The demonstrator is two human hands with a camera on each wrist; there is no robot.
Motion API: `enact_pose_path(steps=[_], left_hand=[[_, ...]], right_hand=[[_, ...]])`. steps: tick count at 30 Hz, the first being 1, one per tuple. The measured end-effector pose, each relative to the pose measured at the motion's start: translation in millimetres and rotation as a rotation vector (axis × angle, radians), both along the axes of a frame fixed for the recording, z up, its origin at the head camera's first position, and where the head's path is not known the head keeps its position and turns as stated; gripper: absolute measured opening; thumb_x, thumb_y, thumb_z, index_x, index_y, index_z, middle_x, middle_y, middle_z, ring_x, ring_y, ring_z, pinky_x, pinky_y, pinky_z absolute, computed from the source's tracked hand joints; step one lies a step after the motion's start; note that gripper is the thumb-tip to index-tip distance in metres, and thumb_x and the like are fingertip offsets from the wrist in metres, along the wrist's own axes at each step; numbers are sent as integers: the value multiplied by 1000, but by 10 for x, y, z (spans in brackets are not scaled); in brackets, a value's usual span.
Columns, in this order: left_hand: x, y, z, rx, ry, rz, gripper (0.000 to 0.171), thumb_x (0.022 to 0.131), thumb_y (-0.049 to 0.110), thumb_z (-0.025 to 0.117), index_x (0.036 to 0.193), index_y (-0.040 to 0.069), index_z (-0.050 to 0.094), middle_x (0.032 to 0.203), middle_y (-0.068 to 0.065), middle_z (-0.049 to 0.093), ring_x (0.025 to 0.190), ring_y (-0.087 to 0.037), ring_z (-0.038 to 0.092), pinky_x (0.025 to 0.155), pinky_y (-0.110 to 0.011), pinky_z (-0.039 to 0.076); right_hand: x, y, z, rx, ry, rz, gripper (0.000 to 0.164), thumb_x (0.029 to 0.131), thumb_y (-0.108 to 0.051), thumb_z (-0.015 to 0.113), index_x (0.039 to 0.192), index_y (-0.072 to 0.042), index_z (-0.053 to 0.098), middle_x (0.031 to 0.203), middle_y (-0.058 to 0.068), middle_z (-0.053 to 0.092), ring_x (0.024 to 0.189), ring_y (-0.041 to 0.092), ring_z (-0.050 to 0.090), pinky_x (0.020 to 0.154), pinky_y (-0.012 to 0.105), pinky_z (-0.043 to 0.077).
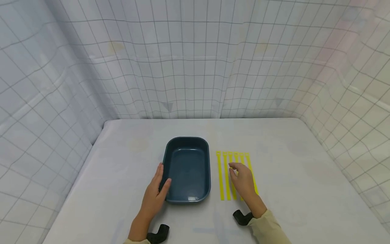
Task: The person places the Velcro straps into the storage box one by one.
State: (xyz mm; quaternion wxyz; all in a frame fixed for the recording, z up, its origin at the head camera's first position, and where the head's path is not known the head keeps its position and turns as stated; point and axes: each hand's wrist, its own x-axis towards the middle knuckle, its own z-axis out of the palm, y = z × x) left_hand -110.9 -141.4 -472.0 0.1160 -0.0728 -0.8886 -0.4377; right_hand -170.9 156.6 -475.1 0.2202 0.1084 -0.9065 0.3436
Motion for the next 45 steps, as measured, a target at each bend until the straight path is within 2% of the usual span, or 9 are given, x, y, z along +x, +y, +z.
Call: enact_pose_path(steps=[7, 12, 18, 26, 31, 38, 45], left_hand=[[8, -36, 2, 14, -68, -14, 73, 94, 36, 52, 146, 2, 14, 151, -14, 14, 136, -27, 16, 105, -52, 21], [31, -127, 19, 52, -147, -43, 86, 86, 36, 65, 146, 2, 14, 150, -15, 15, 135, -33, 17, 104, -55, 21], [75, -200, 29, 45, -188, -88, 97, 75, 36, 75, 146, 2, 19, 148, -16, 21, 133, -36, 23, 100, -57, 28], [115, -243, 77, 11, -196, -124, 109, 63, 39, 83, 145, 2, 21, 147, -17, 25, 131, -36, 28, 97, -53, 34], [115, -256, 85, -9, -203, -129, 111, 61, 39, 84, 144, 0, 22, 146, -18, 26, 129, -37, 30, 97, -53, 35], [108, -265, 73, -14, -208, -123, 111, 60, 40, 85, 144, 0, 24, 144, -19, 28, 128, -38, 32, 96, -54, 35], [104, -267, 62, -2, -203, -126, 110, 60, 40, 85, 144, 0, 25, 144, -18, 30, 127, -38, 34, 96, -54, 35]], right_hand=[[-103, 9, 35, -4, -29, 27, 15, 80, 0, 68, 94, 1, 69, 87, 10, 68, 78, 23, 63, 70, 37, 53], [-219, 27, 97, -49, -50, 63, 14, 81, 0, 67, 95, 3, 69, 89, 12, 68, 81, 24, 63, 73, 39, 52], [-332, 37, 158, -79, -111, 74, 14, 82, 0, 66, 95, 4, 68, 92, 14, 67, 84, 27, 64, 76, 40, 52], [-479, -27, 193, -97, -200, 52, 14, 83, -3, 65, 96, 3, 68, 92, 13, 67, 85, 27, 63, 75, 41, 52], [-565, -69, 210, -101, -249, 53, 14, 83, -4, 66, 96, 2, 68, 93, 13, 67, 85, 26, 63, 75, 40, 51], [-676, -120, 207, -74, -382, 61, 16, 83, -5, 66, 98, 2, 67, 92, 11, 67, 83, 24, 61, 75, 39, 51], [-763, -168, 151, -4, -363, 45, 16, 83, -3, 63, 97, 3, 67, 92, 13, 66, 82, 25, 61, 74, 38, 51]])
